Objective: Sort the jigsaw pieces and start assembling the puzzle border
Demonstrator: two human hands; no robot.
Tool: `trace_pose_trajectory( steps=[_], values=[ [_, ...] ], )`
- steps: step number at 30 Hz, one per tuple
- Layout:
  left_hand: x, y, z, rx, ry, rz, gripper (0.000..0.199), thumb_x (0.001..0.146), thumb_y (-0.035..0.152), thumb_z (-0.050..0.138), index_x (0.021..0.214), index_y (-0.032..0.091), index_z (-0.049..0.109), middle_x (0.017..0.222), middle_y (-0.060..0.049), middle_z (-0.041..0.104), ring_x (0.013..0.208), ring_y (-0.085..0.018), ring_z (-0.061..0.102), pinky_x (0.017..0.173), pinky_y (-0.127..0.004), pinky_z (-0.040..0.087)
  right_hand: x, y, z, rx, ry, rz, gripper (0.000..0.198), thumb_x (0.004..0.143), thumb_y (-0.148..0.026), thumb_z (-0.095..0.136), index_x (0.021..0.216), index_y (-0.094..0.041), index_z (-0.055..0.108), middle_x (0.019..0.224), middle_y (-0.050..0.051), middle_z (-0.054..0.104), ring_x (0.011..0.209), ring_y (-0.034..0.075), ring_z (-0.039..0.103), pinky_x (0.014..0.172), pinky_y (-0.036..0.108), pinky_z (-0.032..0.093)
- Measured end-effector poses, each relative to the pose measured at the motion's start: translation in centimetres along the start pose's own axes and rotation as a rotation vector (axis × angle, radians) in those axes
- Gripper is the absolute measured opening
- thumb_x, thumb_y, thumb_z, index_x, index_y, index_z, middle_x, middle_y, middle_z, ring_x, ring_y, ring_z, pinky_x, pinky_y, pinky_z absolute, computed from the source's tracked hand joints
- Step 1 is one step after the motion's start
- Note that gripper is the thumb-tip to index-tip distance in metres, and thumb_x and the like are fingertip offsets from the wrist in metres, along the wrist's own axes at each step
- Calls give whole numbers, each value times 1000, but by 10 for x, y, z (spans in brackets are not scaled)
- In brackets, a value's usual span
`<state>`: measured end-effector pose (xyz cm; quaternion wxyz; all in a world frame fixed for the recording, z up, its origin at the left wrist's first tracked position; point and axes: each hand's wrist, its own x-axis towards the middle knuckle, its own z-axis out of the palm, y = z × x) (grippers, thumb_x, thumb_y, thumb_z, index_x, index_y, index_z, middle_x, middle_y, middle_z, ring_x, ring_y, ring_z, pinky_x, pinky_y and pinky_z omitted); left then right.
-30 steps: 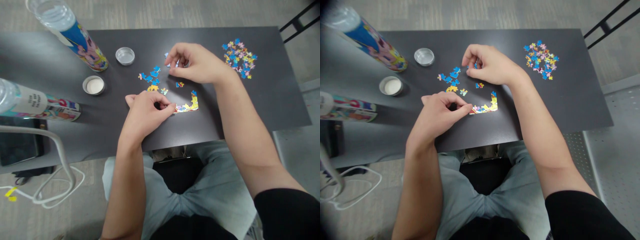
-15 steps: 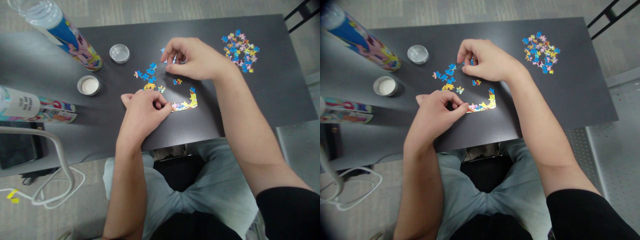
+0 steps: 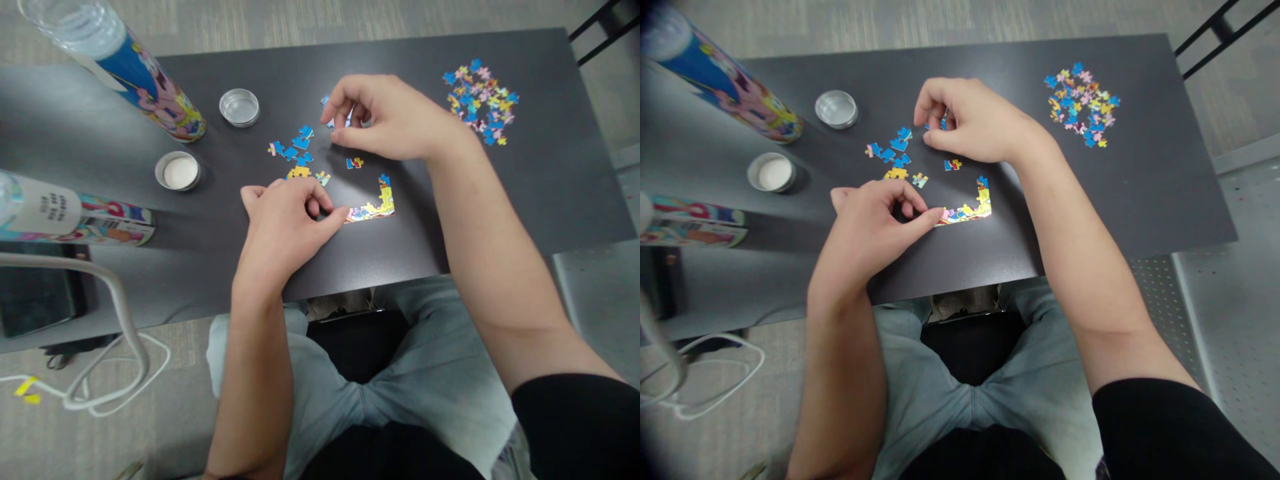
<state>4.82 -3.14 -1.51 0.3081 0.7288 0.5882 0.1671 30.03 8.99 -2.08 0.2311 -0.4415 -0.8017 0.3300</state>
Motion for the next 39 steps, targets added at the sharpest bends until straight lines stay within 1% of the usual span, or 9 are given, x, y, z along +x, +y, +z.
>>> trace_pose_trajectory(
  steps=[4, 9, 11, 15, 20, 24, 28, 32, 39],
  values=[
    [1, -2, 1, -16, -5, 4, 30, 102, 53, 102, 93, 29, 85, 99, -2, 87, 107, -36, 80, 129, -72, 49, -1, -3, -1, 10, 127, 15, 13, 100, -35, 93, 108, -34, 83, 111, 3, 88, 99, 28, 69, 98, 48, 56],
    [1, -4, 1, -3, -5, -6, 27, 102, 43, 104, 88, 29, 85, 96, 0, 86, 106, -34, 82, 127, -70, 45, 1, 0, -5, -77, 341, 142, 15, 104, -29, 86, 117, -29, 80, 109, 4, 87, 93, 26, 71, 101, 47, 60],
    [1, -6, 0, -19, 5, 6, 27, 101, 40, 104, 87, 30, 84, 96, 0, 86, 107, -35, 82, 125, -69, 45, 2, 6, -6, -153, 375, 160, 15, 108, -32, 84, 122, -28, 82, 111, 6, 88, 96, 31, 76, 104, 51, 62],
    [2, -12, -4, -76, -2, 35, 26, 106, 45, 95, 87, 31, 83, 91, 0, 83, 92, -31, 79, 120, -67, 48, 4, 21, -4, -305, 343, 132, 17, 109, -35, 83, 124, -30, 86, 119, 11, 89, 109, 39, 81, 111, 61, 65],
    [4, -21, -7, -200, 58, 27, 20, 111, 44, 80, 95, 32, 80, 88, -2, 80, 83, -27, 72, 89, -51, 51, 3, 34, -6, -365, 286, 106, 13, 105, -33, 85, 117, -33, 86, 119, 11, 86, 111, 38, 81, 109, 64, 67],
    [5, -27, -6, -297, 165, 1, 13, 111, 44, 82, 109, 31, 85, 91, -2, 78, 82, -25, 68, 78, -45, 47, 1, 40, -14, -370, 287, 113, 10, 103, -35, 88, 111, -32, 86, 113, 10, 85, 106, 37, 80, 103, 61, 69],
    [6, -27, -7, -417, 302, -18, 12, 106, 38, 89, 104, 27, 85, 82, 0, 69, 71, -20, 58, 68, -39, 41, -1, 40, -20, -364, 254, 160, 10, 101, -31, 92, 109, -29, 88, 110, 9, 86, 101, 35, 80, 103, 57, 68],
    [8, -23, -6, -486, 376, -37, 15, 104, 38, 91, 102, 25, 84, 81, 1, 67, 67, -17, 52, 64, -36, 37, 0, 34, -17, -339, 193, 133, 6, 104, -29, 92, 109, -28, 90, 112, 8, 87, 97, 31, 78, 105, 53, 66],
    [14, -17, 3, -560, 432, -34, 15, 106, 37, 90, 104, 23, 86, 91, -1, 76, 70, -16, 56, 67, -36, 38, 5, 20, 2, -278, 136, 55, 15, 105, -30, 96, 119, -28, 92, 129, 10, 84, 93, 28, 75, 104, 53, 68]
  ],
)
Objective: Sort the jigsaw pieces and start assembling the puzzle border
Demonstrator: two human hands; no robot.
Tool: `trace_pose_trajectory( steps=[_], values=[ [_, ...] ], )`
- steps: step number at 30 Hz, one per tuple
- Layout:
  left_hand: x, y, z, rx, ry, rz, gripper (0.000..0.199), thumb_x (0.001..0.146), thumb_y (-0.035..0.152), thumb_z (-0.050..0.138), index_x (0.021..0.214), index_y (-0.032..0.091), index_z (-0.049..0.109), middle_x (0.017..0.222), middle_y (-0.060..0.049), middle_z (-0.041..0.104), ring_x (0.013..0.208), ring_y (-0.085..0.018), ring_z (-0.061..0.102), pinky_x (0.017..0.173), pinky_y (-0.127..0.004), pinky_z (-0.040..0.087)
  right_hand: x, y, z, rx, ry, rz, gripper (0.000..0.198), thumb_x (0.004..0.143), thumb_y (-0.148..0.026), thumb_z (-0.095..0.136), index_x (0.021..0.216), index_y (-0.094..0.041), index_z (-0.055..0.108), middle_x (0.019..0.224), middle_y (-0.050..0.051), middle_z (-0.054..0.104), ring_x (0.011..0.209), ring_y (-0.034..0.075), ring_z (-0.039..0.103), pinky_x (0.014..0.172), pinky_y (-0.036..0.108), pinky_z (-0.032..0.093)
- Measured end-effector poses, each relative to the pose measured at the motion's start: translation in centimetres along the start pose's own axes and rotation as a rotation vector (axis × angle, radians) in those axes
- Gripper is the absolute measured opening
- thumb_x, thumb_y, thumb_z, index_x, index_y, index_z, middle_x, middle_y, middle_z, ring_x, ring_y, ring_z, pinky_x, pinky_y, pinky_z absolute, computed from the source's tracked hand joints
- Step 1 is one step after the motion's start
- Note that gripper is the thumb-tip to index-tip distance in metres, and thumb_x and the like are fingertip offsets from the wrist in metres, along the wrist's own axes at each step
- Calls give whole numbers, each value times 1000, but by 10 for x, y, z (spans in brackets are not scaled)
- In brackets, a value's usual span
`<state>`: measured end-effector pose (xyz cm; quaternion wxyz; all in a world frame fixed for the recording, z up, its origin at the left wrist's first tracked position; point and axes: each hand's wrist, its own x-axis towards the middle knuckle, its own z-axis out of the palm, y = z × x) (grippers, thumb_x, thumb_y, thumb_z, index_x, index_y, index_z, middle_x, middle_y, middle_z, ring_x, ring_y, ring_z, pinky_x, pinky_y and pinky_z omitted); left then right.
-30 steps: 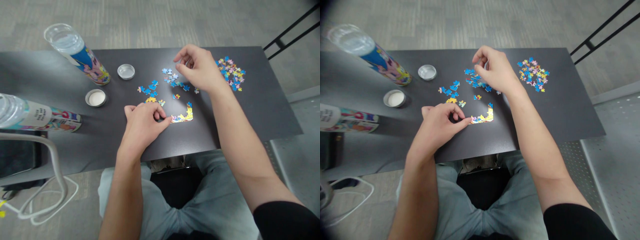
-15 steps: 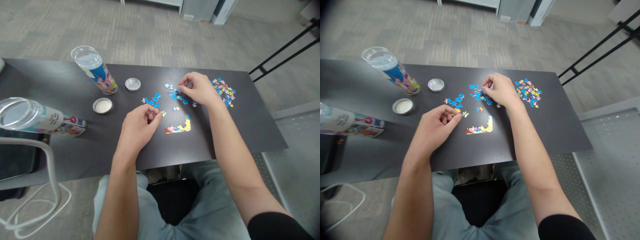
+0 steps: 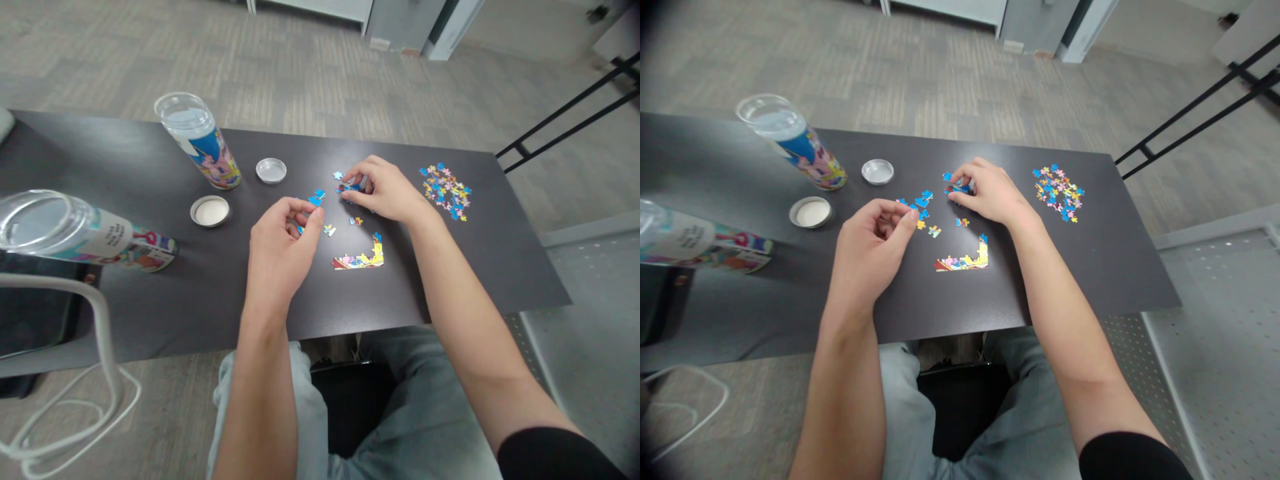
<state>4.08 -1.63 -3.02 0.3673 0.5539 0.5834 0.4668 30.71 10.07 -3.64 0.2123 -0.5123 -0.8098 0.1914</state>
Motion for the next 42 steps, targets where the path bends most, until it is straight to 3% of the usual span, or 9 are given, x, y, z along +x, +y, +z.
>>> trace_pose_trajectory(
  steps=[5, 9, 19, 24, 29, 34, 42],
  values=[
    [2, -2, 3, -8, 1, -21, 16, 106, 38, 92, 105, 22, 86, 90, 0, 74, 71, -16, 56, 68, -36, 40, 5, -4, 7, 14, -27, -2, 8, 110, -27, 93, 117, -27, 93, 135, 13, 81, 103, 31, 77, 110, 56, 69],
    [3, 0, 5, -6, 15, -54, 18, 106, 36, 95, 104, 23, 83, 90, 0, 73, 72, -18, 56, 69, -35, 43, 5, -1, 8, 27, -45, -4, 13, 107, -24, 94, 120, -26, 94, 137, 12, 80, 105, 31, 78, 113, 56, 68],
    [4, -1, 2, 29, 12, -59, 31, 102, 47, 104, 105, 23, 83, 92, -1, 73, 72, -17, 51, 65, -33, 41, -1, -4, 5, -36, -62, 11, 26, 107, -49, 102, 119, -28, 91, 132, 13, 81, 121, 40, 77, 125, 68, 60],
    [5, -3, 0, 37, -2, -62, 26, 102, 44, 100, 105, 24, 84, 91, -1, 74, 71, -17, 51, 65, -33, 41, -4, -11, 4, -25, -82, 11, 27, 108, -46, 99, 129, -30, 92, 138, 12, 82, 124, 40, 78, 127, 69, 57],
    [4, -2, -2, 60, 5, -69, 26, 102, 44, 99, 104, 24, 83, 91, -1, 75, 72, -18, 53, 65, -34, 43, -7, -15, 3, -21, -106, -2, 22, 110, -34, 92, 132, -31, 93, 144, 12, 82, 124, 38, 78, 131, 70, 54],
    [4, -1, -3, 57, 6, -83, 24, 104, 44, 98, 105, 24, 83, 91, -1, 75, 73, -18, 53, 66, -34, 43, -6, -13, 1, -22, -107, 4, 15, 109, -26, 89, 123, -30, 93, 139, 11, 83, 114, 34, 77, 132, 68, 53],
    [4, -2, -5, 44, 16, -89, 32, 101, 50, 105, 104, 25, 85, 90, -2, 74, 72, -18, 52, 65, -34, 42, -7, -14, 2, -11, -134, -18, 6, 110, -35, 91, 112, -30, 90, 129, 11, 85, 111, 36, 76, 131, 70, 51]
  ],
)
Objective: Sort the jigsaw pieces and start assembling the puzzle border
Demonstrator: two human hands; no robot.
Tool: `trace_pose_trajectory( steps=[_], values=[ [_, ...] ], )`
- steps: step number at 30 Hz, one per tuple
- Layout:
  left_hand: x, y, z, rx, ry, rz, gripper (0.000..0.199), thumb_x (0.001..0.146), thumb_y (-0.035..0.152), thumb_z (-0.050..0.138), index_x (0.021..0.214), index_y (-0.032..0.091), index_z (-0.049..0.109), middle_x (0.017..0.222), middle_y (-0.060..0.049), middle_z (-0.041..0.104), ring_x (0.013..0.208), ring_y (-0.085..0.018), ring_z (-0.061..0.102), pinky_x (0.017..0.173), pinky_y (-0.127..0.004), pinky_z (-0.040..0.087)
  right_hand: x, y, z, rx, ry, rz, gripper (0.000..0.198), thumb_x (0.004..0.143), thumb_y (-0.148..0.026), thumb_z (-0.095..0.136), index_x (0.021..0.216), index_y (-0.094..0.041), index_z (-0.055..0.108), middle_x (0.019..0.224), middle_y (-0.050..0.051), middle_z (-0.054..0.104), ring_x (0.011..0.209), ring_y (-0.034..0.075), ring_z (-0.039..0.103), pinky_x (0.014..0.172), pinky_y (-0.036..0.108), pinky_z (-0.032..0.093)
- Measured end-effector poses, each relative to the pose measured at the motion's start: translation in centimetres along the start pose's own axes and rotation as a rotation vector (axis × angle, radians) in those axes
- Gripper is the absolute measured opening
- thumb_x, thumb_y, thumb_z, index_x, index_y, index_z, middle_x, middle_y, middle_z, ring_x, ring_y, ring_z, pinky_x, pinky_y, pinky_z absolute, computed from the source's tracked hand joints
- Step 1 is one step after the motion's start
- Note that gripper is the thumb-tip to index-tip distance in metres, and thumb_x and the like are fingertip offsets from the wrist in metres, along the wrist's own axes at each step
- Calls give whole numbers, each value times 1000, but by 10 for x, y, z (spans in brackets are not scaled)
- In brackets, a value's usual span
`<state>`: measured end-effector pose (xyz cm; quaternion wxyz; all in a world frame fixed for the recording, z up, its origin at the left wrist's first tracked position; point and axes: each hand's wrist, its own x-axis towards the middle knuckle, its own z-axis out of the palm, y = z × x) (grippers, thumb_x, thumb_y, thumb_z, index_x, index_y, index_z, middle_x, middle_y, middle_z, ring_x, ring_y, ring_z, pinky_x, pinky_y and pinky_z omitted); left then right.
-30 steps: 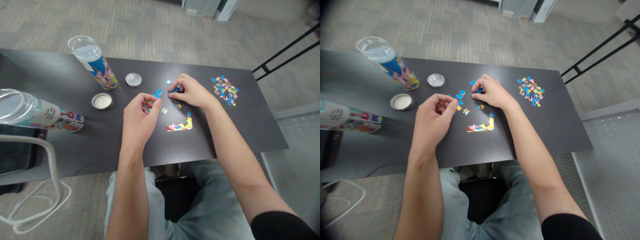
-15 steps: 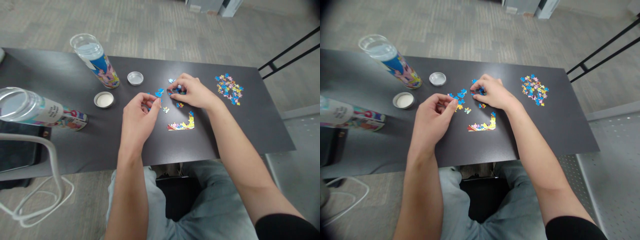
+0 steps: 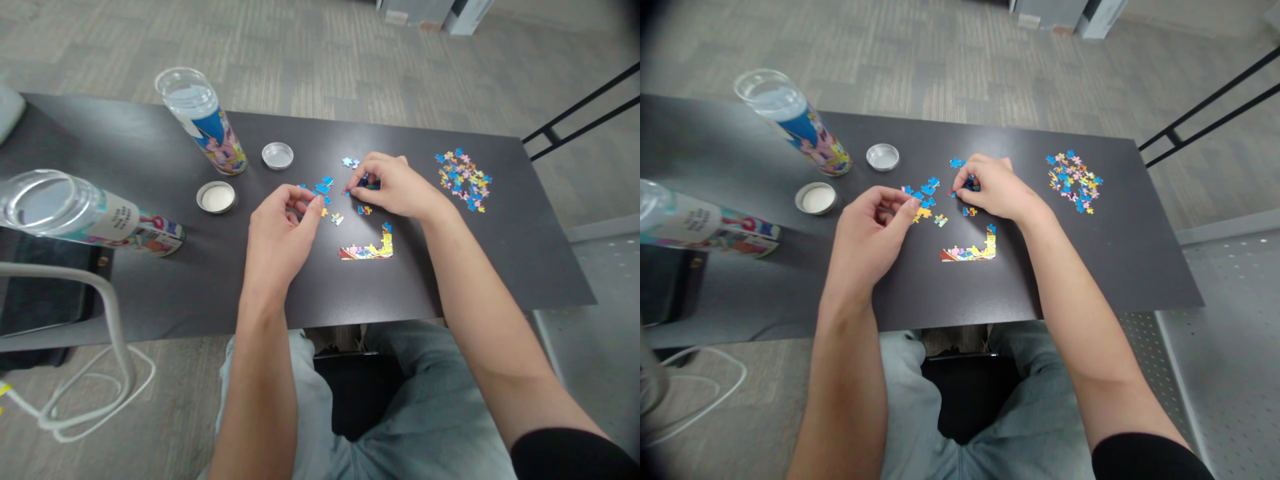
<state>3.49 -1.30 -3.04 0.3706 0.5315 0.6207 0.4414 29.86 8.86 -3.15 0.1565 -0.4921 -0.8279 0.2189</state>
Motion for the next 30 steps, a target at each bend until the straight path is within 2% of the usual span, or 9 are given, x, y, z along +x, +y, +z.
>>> trace_pose_trajectory(
  steps=[6, 10, 15, 21, 30],
  values=[
    [-1, 0, -1, 44, 4, 12, 10, 104, 34, 92, 105, 25, 87, 93, 0, 77, 72, -16, 54, 68, -32, 41, -6, 4, -10, -28, 14, 8, 20, 108, -46, 99, 121, -32, 93, 133, 10, 85, 108, 35, 76, 131, 72, 49],
    [-1, 0, -1, 33, 3, 18, 9, 105, 33, 91, 106, 24, 88, 92, 0, 78, 71, -16, 55, 68, -32, 42, -7, 7, -14, -24, 20, 15, 20, 107, -46, 102, 123, -36, 96, 131, 9, 82, 106, 34, 75, 129, 71, 49],
    [-1, 0, -1, 32, 5, 10, 9, 104, 32, 91, 104, 24, 88, 91, 1, 78, 70, -16, 54, 66, -32, 40, -5, 5, -11, -22, 8, -17, 10, 110, -43, 100, 116, -36, 97, 127, 8, 81, 115, 37, 76, 131, 71, 47],
    [-1, 1, -1, 41, -2, 11, 8, 105, 32, 90, 105, 25, 88, 90, 1, 77, 71, -16, 55, 68, -33, 41, -6, 4, -10, -9, -21, -37, 11, 109, -39, 98, 112, -30, 93, 124, 9, 83, 109, 34, 76, 130, 67, 46],
    [0, -3, 0, 31, -25, 26, 11, 107, 35, 92, 106, 25, 86, 91, 0, 75, 72, -17, 56, 68, -35, 41, -8, -3, -13, 21, -80, -53, 5, 109, -29, 95, 107, -30, 90, 111, 5, 84, 101, 30, 77, 130, 65, 46]
  ],
)
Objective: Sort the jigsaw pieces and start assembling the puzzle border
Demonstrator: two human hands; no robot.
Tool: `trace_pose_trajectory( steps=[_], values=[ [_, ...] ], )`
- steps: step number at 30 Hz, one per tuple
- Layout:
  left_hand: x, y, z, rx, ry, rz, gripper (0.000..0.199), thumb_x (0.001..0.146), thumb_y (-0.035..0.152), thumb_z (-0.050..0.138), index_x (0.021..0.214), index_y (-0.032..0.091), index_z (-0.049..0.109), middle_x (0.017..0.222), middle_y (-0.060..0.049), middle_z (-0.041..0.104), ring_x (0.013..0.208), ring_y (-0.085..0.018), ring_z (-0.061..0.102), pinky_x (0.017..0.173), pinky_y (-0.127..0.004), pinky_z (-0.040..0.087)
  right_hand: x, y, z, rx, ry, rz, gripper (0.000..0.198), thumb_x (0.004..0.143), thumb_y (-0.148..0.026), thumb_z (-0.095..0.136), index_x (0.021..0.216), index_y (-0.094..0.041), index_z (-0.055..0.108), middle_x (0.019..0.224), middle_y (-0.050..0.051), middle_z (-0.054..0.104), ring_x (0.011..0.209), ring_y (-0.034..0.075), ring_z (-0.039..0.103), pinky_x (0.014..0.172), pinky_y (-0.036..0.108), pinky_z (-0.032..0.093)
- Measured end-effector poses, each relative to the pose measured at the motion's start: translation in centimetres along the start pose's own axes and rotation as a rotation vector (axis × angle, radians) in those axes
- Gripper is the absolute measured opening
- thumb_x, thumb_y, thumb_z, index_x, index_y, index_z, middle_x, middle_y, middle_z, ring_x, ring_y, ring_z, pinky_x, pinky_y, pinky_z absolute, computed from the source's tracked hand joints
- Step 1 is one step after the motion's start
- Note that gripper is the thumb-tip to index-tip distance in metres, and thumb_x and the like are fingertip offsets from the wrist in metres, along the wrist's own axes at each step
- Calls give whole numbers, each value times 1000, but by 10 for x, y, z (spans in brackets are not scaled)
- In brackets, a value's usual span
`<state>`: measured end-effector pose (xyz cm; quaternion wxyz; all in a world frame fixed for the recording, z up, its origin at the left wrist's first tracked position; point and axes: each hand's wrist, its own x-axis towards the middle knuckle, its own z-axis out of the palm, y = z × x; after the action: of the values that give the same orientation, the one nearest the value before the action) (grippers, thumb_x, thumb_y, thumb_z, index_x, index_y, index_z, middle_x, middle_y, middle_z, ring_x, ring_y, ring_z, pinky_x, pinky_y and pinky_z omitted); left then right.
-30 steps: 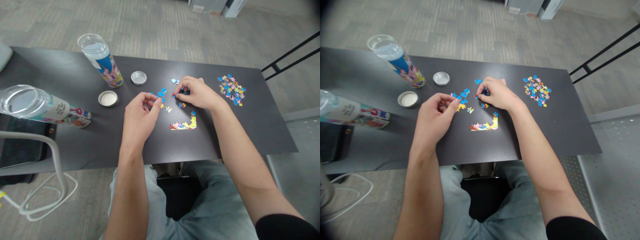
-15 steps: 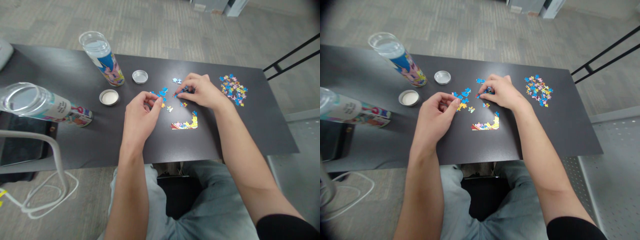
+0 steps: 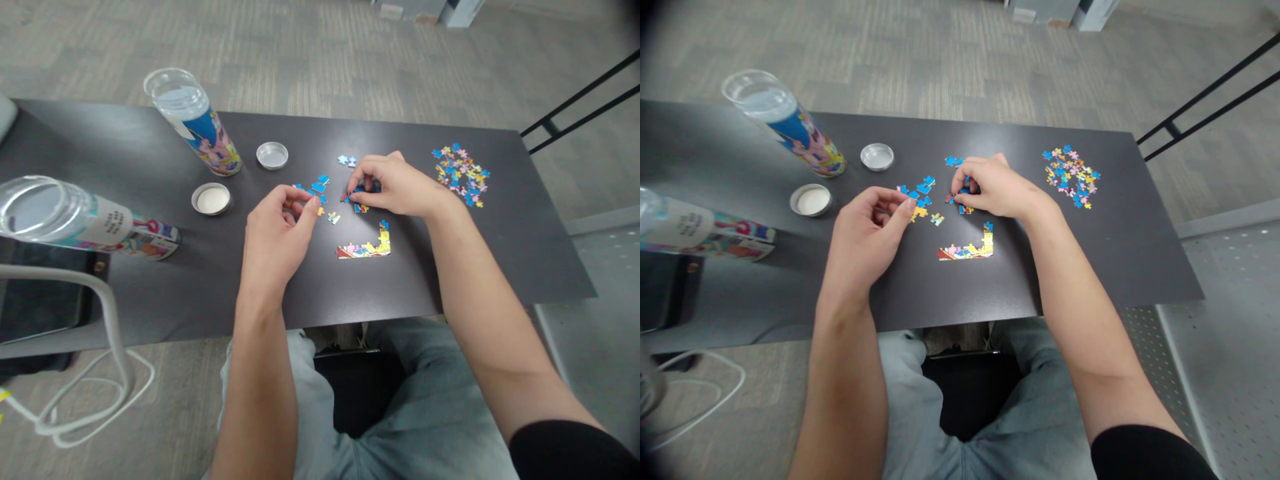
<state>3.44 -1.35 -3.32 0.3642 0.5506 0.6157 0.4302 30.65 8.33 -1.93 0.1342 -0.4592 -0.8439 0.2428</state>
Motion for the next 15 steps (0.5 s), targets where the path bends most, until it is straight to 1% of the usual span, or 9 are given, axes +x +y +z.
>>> trace_pose_trajectory(
  steps=[3, 6, 8, 10, 15],
  values=[
    [0, 0, 0, 7, -7, -1, 12, 107, 35, 92, 107, 25, 86, 92, 0, 77, 72, -17, 55, 67, -35, 40, 0, 0, 2, 28, 5, 11, 10, 108, -35, 96, 105, -30, 87, 101, 2, 85, 96, 29, 78, 127, 64, 51],
    [1, 1, -1, 22, -14, 0, 14, 105, 35, 94, 107, 25, 86, 92, -1, 78, 72, -17, 55, 68, -35, 41, 0, 0, 2, 85, -6, 39, 18, 105, -44, 98, 110, -32, 86, 96, 2, 85, 92, 29, 77, 111, 57, 60],
    [1, 2, -1, 32, -21, 2, 14, 103, 34, 96, 107, 25, 87, 91, -1, 77, 72, -18, 54, 68, -34, 41, 0, -1, 2, 118, -27, 51, 21, 103, -48, 96, 114, -33, 86, 98, 3, 87, 91, 29, 76, 100, 53, 64],
    [1, 3, -2, 34, -30, 7, 14, 102, 32, 97, 108, 25, 87, 89, 0, 76, 72, -18, 53, 68, -35, 41, 0, -1, 2, 148, -44, 49, 23, 103, -49, 95, 117, -33, 86, 102, 4, 89, 91, 29, 76, 95, 51, 65],
    [3, -2, 0, 77, -66, 45, 13, 103, 30, 96, 113, 25, 89, 93, -1, 77, 73, -19, 57, 70, -35, 42, 0, -1, 3, 221, -89, 33, 30, 103, -50, 96, 126, -33, 86, 109, 5, 91, 93, 29, 75, 93, 51, 66]
  ],
)
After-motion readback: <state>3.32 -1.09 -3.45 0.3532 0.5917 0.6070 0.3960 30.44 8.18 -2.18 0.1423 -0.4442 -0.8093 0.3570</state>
